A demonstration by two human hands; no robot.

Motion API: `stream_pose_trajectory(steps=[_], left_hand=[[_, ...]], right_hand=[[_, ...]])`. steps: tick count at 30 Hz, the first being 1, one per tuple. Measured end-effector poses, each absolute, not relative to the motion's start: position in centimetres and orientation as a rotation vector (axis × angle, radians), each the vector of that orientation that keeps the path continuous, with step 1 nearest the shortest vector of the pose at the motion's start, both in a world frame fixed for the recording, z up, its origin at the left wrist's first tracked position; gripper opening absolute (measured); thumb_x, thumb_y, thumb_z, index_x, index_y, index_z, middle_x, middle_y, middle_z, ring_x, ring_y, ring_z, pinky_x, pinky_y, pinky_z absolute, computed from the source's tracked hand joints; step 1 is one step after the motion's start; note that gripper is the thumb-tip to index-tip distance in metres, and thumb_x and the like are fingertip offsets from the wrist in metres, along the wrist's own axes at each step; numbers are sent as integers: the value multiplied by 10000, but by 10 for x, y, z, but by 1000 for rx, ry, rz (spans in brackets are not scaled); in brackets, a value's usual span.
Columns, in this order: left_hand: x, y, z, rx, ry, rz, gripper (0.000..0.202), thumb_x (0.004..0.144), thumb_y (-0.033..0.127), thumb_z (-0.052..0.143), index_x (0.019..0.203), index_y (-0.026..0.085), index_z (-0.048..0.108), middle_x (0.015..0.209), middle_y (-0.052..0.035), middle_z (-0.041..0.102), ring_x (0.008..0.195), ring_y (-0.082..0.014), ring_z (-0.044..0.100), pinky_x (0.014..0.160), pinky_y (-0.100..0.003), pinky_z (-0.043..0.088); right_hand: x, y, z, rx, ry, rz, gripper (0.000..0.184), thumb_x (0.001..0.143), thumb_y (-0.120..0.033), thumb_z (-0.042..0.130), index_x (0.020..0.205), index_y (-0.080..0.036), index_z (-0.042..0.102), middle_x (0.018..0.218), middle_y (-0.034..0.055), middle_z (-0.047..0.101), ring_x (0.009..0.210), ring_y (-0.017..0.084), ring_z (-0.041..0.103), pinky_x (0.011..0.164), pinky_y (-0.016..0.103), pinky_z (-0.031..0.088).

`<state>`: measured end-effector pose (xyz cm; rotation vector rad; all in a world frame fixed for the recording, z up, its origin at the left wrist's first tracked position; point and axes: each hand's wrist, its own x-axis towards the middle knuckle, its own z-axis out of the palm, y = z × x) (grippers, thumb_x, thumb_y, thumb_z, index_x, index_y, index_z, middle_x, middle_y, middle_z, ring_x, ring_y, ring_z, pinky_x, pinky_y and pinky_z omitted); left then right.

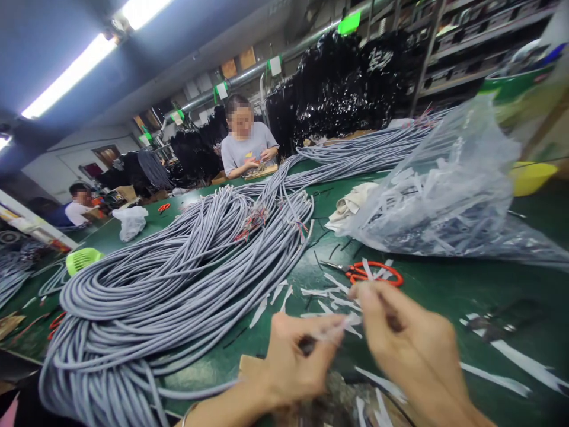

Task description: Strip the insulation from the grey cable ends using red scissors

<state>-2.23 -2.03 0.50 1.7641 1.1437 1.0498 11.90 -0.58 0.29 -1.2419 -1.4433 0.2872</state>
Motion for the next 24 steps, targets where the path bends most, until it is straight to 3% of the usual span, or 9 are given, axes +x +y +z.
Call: stream_pose_trajectory(steps=[5,12,15,18,21,24], left_hand=[[-23,-12,7,1473,1157,1131,508,771,552,539,765,86,742,417,56,276,395,-54,199,387,-202,172],[-31,-8,16,1287,1062,1056,539,687,621,591,607,92,656,391,97,190,340,-24,129,326,-179,126],[-33,-10,15,1539,1161,1075,517,780,553,519,581,95,650,402,66,262,364,-43,198,356,-192,171],[-39,-10,13,2062,1237,1086,348,841,323,487,668,104,695,463,11,444,424,-75,328,423,-209,249],[-46,-8,13,2362,1156,1062,240,805,213,504,786,127,727,512,-19,567,440,-96,418,448,-216,298],[-46,-8,14,2255,1165,1157,225,794,239,538,737,137,730,510,-23,609,422,-98,447,441,-208,335]], right_hand=[[134,1,16,-1089,-1620,53,222,862,-297,459,799,-222,658,686,35,682,568,143,626,551,225,468],[137,4,-4,-723,-1865,-538,269,816,-55,493,973,-202,655,568,-10,613,486,97,538,559,240,391],[139,4,-7,-700,-1866,-696,262,838,-35,441,936,-173,642,585,7,621,587,112,585,629,254,391],[137,5,-3,-729,-1906,-729,265,859,-33,386,862,-144,626,618,30,642,580,118,593,597,251,390],[133,7,2,-811,-1960,-506,273,877,-65,354,805,-162,600,618,21,641,488,106,568,486,230,379],[130,7,5,-836,-1977,-75,227,888,-129,380,786,-183,577,637,6,648,532,105,607,487,191,429]])
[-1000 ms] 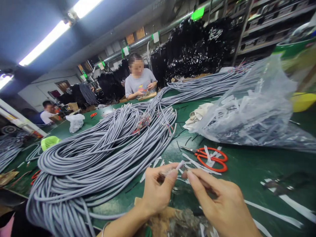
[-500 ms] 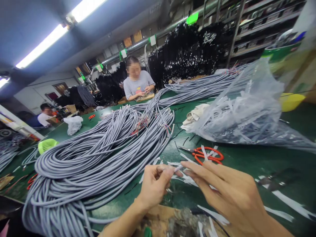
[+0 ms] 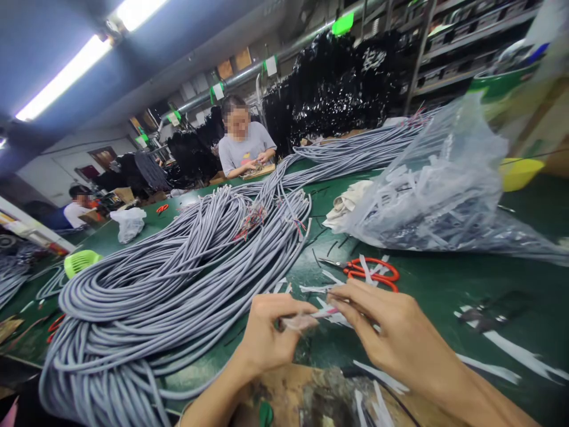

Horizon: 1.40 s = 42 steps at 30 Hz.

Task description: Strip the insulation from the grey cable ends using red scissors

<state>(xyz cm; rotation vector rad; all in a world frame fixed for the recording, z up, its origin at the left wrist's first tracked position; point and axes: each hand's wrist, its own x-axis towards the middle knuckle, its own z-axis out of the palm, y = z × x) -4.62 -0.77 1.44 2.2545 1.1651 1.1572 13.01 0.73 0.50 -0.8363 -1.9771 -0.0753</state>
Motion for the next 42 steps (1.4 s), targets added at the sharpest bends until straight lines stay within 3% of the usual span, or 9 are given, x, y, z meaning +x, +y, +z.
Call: stream_pose_trajectory(steps=[3,7,11,16,25,28,32,39,42], left_hand=[[-41,-7,12,2069,1343,1299,223,801,239,545,730,129,726,542,-34,645,433,-105,482,432,-202,351],[-38,-5,5,2247,1374,1200,216,785,135,508,796,133,724,641,-66,684,513,-130,556,512,-217,395],[-45,-6,5,2370,1092,934,197,768,147,521,732,131,714,527,-32,603,446,-108,473,458,-207,332],[-46,-3,13,1803,1300,1262,319,792,326,538,566,118,625,441,18,471,409,-79,363,412,-189,285],[-43,-9,8,1990,1058,896,247,720,236,575,495,134,575,454,33,402,443,-71,317,442,-205,240],[-47,-7,10,1536,1121,1158,243,703,327,571,571,125,601,431,48,372,409,-59,261,407,-198,204],[-54,3,11,1065,964,1269,317,633,319,627,878,119,617,440,64,445,355,-27,209,376,-172,145],[-51,1,9,1078,796,1100,580,624,391,727,1096,109,541,516,22,564,364,-23,303,384,-166,216],[-50,-3,8,1158,806,1056,599,649,422,723,1125,103,545,561,8,583,397,-37,368,412,-171,291]], right_hand=[[129,5,6,-829,-1972,169,193,876,-152,414,782,-199,576,659,0,665,572,107,630,523,176,465],[130,5,3,-829,-1975,87,198,865,-140,401,789,-199,573,654,7,660,556,118,627,507,193,451],[132,7,1,-907,-1973,26,207,860,-135,388,763,-190,563,634,7,649,529,122,616,490,208,437],[131,1,12,-859,-1980,194,202,852,-153,414,723,-199,563,630,6,655,551,120,621,512,197,451],[137,12,5,-1077,-1839,298,179,806,-215,435,697,-196,576,644,25,675,566,158,638,512,234,460],[135,15,5,-1143,-1912,527,218,793,-259,426,642,-202,573,605,25,659,537,165,617,489,244,452],[134,11,11,-1024,-1907,919,257,779,-365,469,649,-190,605,632,34,649,559,152,600,495,221,467],[127,11,3,-1028,-1743,825,389,774,-453,506,960,-144,652,427,-76,322,372,90,300,343,209,278],[120,9,-1,-966,-1900,768,291,793,-396,520,887,-158,660,432,-69,376,380,89,327,357,210,298]])
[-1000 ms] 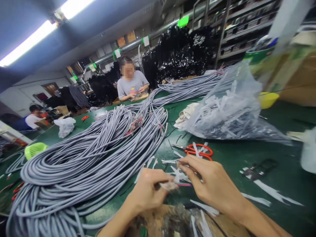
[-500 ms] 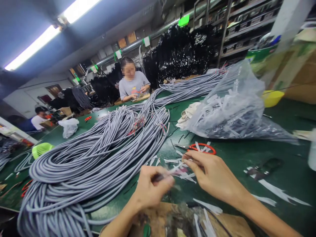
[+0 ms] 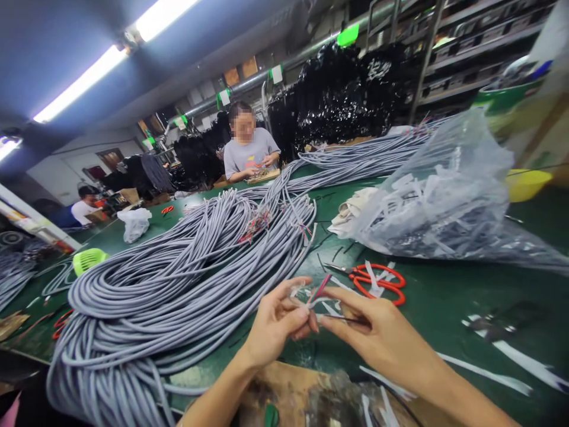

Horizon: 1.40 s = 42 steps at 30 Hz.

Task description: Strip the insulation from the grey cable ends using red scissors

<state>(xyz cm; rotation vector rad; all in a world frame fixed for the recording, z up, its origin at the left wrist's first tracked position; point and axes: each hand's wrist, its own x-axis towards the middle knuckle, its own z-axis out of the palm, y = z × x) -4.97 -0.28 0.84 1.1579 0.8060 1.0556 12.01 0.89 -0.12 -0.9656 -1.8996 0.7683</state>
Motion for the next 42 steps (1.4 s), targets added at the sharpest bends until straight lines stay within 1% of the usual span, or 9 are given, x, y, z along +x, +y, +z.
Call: stream_pose_trajectory(steps=[3,6,12,16,20,26,31,35,42], left_hand=[[-48,-5,7,1352,929,1025,467,727,392,658,1091,103,608,659,-38,637,484,-85,487,472,-194,390],[-45,-8,4,1718,1135,1043,235,810,225,535,960,143,697,787,-69,696,676,-158,615,644,-247,479],[-42,-9,2,2086,1287,1039,307,770,82,492,960,175,714,864,-79,735,764,-201,670,712,-281,511],[-42,-7,1,1781,1190,1115,202,781,248,577,849,140,734,760,-88,728,622,-167,623,588,-261,493],[-38,-4,4,1257,1134,1259,442,673,524,653,614,86,657,463,-35,588,345,-50,365,349,-184,280],[-41,2,9,947,995,1193,484,571,575,700,635,155,468,454,5,566,290,-19,315,323,-145,186],[-47,-2,7,1433,1189,1125,250,678,338,675,794,123,621,602,-31,632,489,-102,518,499,-214,407],[-47,-6,3,2110,1316,1000,100,766,154,515,723,148,605,701,-60,638,631,-156,558,584,-251,413],[-51,-11,7,2422,1014,818,107,793,123,441,714,176,489,646,-9,524,579,-127,468,545,-227,354]], right_hand=[[116,5,-3,-916,-2001,650,289,858,-310,440,649,-184,594,488,-27,510,418,88,426,403,197,357],[115,1,-5,-860,-2030,419,330,876,-232,401,570,-185,515,465,-32,488,399,78,420,397,189,333],[118,0,-4,-861,-2012,445,323,858,-219,416,537,-191,444,455,-47,420,400,74,385,393,184,309],[120,4,3,-892,-1948,705,353,842,-293,425,507,-197,369,466,-51,340,418,75,321,378,187,274],[118,5,7,-931,-1928,806,398,834,-359,417,484,-198,315,473,-50,255,429,79,257,371,208,221],[117,6,3,-944,-1917,697,401,850,-353,421,483,-194,387,453,-49,319,408,75,307,364,195,258],[120,2,-1,-826,-1953,183,291,866,-199,422,587,-194,505,447,-47,472,366,66,403,388,185,316],[123,0,-2,-764,-2007,-165,314,862,-112,388,604,-193,547,498,-13,566,436,83,519,465,203,350],[125,11,-2,-1022,-1986,187,319,795,-194,455,477,-200,443,416,-39,480,376,84,447,403,201,312]])
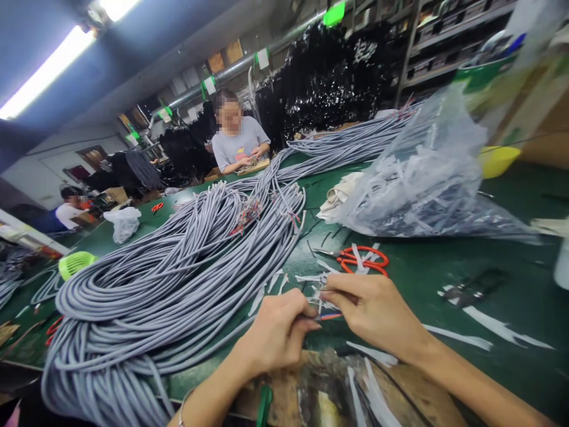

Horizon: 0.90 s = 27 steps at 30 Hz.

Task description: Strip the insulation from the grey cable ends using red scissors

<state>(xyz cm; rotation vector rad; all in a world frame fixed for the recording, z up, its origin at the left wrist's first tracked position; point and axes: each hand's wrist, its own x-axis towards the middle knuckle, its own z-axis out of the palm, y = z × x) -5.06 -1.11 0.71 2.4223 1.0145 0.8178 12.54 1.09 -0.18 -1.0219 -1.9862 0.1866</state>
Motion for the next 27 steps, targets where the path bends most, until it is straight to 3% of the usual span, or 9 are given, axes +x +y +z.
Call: stream_pose_trajectory(steps=[5,9,15,21,27], left_hand=[[-50,-15,9,2299,1015,894,93,777,160,484,687,166,504,613,0,498,544,-115,440,513,-217,329],[-44,-12,5,1946,1239,1038,194,764,278,560,620,149,553,517,30,451,460,-86,374,448,-201,292],[-41,-9,-1,1596,1237,1296,354,782,415,560,625,122,679,486,-12,550,424,-88,377,426,-217,289],[-38,-10,2,1111,1136,1361,430,616,519,696,564,97,625,409,24,460,369,-34,288,368,-173,157],[-35,0,7,913,1108,1313,473,504,525,772,574,101,575,395,55,425,348,-7,249,370,-159,114]], right_hand=[[125,13,-1,-1089,-1941,444,310,771,-227,483,468,-203,420,423,-39,435,402,97,413,409,216,301],[128,13,6,-1061,-1910,692,331,801,-335,456,503,-201,400,461,-46,351,447,94,343,430,220,274],[121,21,5,-1010,-1824,1114,429,752,-465,435,486,-220,204,508,-62,183,477,80,221,442,229,190],[106,19,-2,-905,-1702,1422,386,690,-502,465,473,-211,333,465,-61,287,466,82,255,456,238,193],[111,18,-1,-1054,-1747,1336,328,728,-443,416,506,-201,398,498,-47,305,484,97,294,469,243,233]])
